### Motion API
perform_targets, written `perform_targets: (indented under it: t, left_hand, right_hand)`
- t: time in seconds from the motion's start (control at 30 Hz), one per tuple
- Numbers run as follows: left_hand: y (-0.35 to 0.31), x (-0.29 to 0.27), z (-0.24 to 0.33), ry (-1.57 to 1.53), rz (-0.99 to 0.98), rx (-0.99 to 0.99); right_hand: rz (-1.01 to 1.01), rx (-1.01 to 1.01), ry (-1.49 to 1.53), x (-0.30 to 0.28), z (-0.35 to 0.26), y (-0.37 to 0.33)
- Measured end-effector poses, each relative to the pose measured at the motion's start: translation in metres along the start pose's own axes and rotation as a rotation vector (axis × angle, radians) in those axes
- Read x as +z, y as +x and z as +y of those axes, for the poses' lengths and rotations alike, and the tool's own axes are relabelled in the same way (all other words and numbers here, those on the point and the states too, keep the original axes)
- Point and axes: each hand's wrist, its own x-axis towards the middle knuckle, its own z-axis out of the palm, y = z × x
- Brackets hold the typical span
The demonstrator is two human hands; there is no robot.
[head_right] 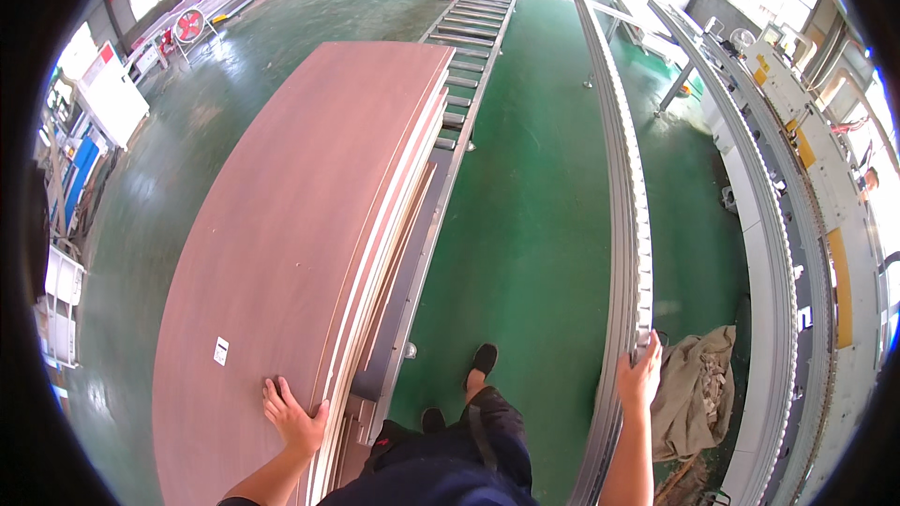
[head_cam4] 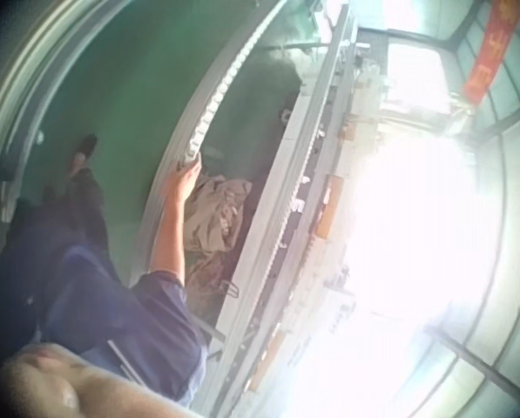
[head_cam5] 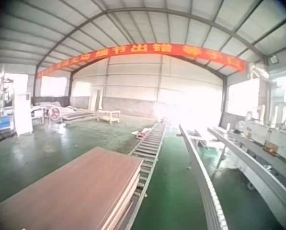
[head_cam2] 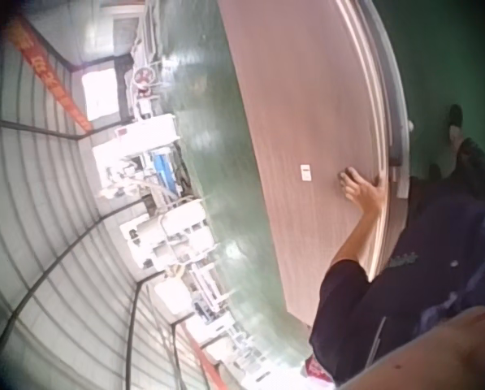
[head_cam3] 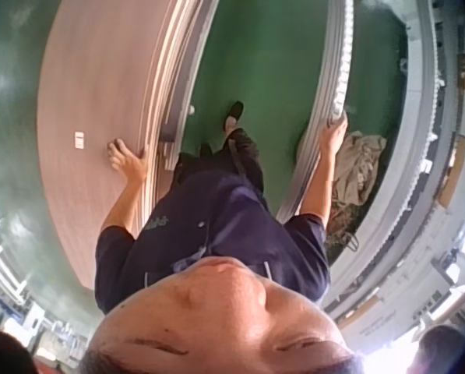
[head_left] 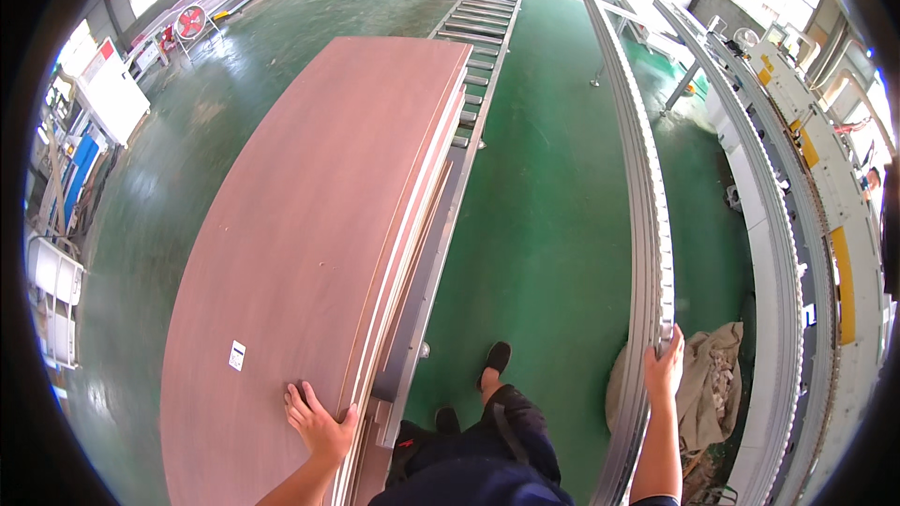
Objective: The person removes a plastic covering from a stack of wooden boards on a roller conveyor and then pushes the boards onto a cart.
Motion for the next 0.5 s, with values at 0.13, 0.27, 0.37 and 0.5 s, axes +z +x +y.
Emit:
perform_targets:
  t: [0.13, 0.27, 0.37, 0.5]
  left_hand:
    - [0.035, 0.008, 0.020, 0.003, -0.024, -0.013]
    - [0.057, 0.019, 0.034, 0.012, -0.049, -0.039]
    - [0.079, 0.026, 0.046, 0.006, -0.072, -0.049]
    - [0.110, 0.035, 0.066, -0.008, -0.054, -0.036]
  right_hand:
    - [0.062, -0.046, 0.081, 0.026, -0.006, 0.082]
    - [0.032, 0.032, 0.153, 0.050, -0.036, 0.155]
    - [0.028, 0.069, 0.148, 0.065, -0.048, 0.207]
    - [0.006, 0.086, 0.113, 0.082, -0.068, 0.273]
